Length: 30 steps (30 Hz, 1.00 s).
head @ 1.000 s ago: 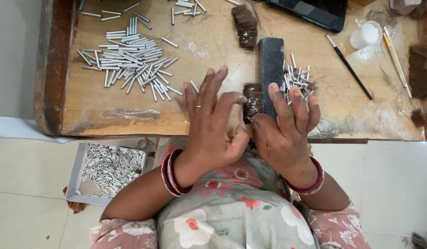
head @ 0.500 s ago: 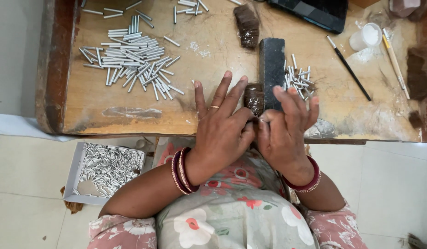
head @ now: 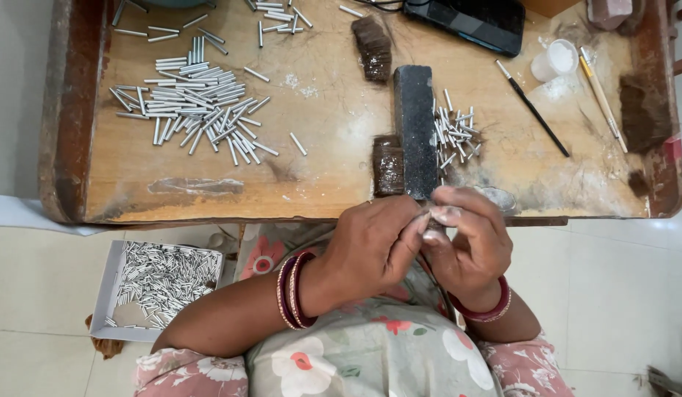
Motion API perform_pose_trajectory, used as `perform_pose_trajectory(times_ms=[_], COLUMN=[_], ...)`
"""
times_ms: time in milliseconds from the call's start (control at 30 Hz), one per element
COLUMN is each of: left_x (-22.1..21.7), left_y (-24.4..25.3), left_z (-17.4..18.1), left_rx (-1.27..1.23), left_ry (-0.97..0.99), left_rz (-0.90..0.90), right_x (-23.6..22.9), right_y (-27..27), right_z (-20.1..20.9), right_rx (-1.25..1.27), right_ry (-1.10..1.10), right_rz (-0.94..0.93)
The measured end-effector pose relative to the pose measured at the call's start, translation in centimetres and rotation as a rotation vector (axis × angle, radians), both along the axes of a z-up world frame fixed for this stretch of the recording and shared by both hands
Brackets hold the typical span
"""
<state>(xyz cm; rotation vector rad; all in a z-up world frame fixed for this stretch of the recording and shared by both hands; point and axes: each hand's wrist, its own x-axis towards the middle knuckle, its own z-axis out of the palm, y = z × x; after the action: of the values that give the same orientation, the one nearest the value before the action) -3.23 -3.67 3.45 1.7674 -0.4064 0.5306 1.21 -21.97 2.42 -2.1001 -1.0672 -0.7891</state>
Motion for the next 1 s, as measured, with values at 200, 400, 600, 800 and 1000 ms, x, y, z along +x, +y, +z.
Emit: perform_pose_trajectory(times_ms=[200,400,600,800,1000], left_x=[-0.4,-0.7,2.5,3.5,3.3], left_y=[-0.4,-0.4,7.5,9.6,7.9], left_z=[0.1,-1.6,2.5,0.7,0.6], left_rx=[0.001,-0.117,0.893,0.986,0.904], left_ry=[-0.058,-0.04,0.193,0.2,0.174], left_rz=[0.08,0.071,0.7,0.626,0.537], right_x=[1.0,-0.2,0.9,1.2,0.5], right_y=[0.4,2.9,2.0,1.6,1.1], right_z=[-3.7,-3.5,-5.0,-3.9,-2.8], right_rx=[0.474,0.326,0.613,0.69,0.633], right_ry=[0.494,0.136,0.177,0.143,0.182], right_rz=[0.308,0.05,0.059,0.077,0.056])
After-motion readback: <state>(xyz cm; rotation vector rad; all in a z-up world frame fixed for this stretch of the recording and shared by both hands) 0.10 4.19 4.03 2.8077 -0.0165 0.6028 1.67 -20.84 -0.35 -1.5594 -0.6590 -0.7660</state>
